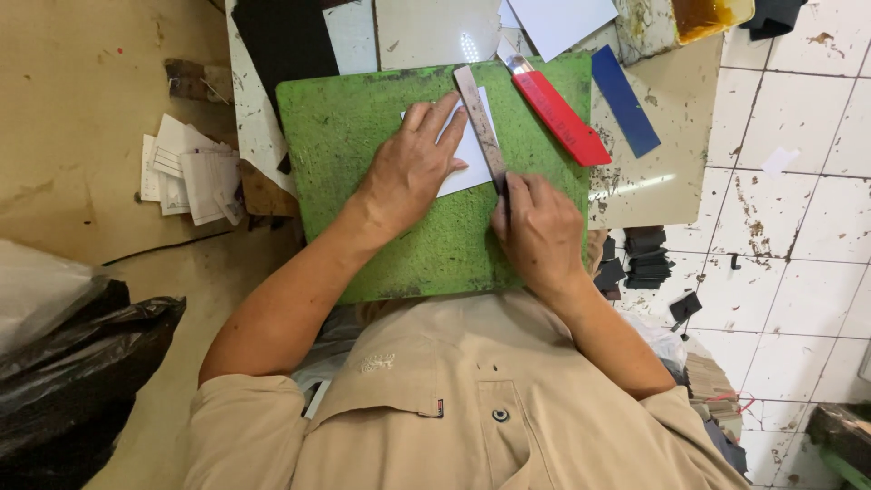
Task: Cutting paper templates using a ruler and a utility knife on a cutting mat
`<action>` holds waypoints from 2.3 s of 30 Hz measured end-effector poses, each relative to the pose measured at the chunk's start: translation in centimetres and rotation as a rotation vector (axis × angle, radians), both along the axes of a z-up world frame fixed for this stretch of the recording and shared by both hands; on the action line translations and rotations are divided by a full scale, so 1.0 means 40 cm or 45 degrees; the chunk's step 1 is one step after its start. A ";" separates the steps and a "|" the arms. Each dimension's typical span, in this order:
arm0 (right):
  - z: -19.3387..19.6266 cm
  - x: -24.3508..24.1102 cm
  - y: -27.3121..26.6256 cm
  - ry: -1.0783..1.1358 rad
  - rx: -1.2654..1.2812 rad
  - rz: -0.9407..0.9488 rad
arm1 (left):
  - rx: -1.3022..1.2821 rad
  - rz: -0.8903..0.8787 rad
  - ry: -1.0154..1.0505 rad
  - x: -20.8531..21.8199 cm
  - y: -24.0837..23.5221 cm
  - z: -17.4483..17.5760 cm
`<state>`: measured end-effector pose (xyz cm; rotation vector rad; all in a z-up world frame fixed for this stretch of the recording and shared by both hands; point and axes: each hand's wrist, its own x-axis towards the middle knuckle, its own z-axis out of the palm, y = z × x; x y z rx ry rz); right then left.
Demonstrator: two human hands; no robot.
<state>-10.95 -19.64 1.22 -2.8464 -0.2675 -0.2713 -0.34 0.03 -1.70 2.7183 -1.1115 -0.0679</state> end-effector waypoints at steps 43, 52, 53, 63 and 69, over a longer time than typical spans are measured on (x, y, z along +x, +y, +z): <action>-0.015 -0.036 -0.011 -0.126 0.451 0.123 | -0.015 -0.023 0.048 0.001 -0.003 0.037; -0.014 -0.036 -0.011 -0.122 0.446 0.122 | 0.092 -0.009 0.102 0.003 -0.007 0.049; -0.014 -0.036 -0.011 -0.121 0.446 0.122 | 0.091 -0.008 0.103 0.003 -0.006 0.044; -0.011 -0.040 -0.013 -0.115 0.445 0.144 | 0.158 -0.046 -0.061 0.004 -0.006 0.032; -0.018 -0.043 -0.015 -0.140 0.420 0.155 | 0.205 -0.064 -0.150 0.010 -0.001 0.015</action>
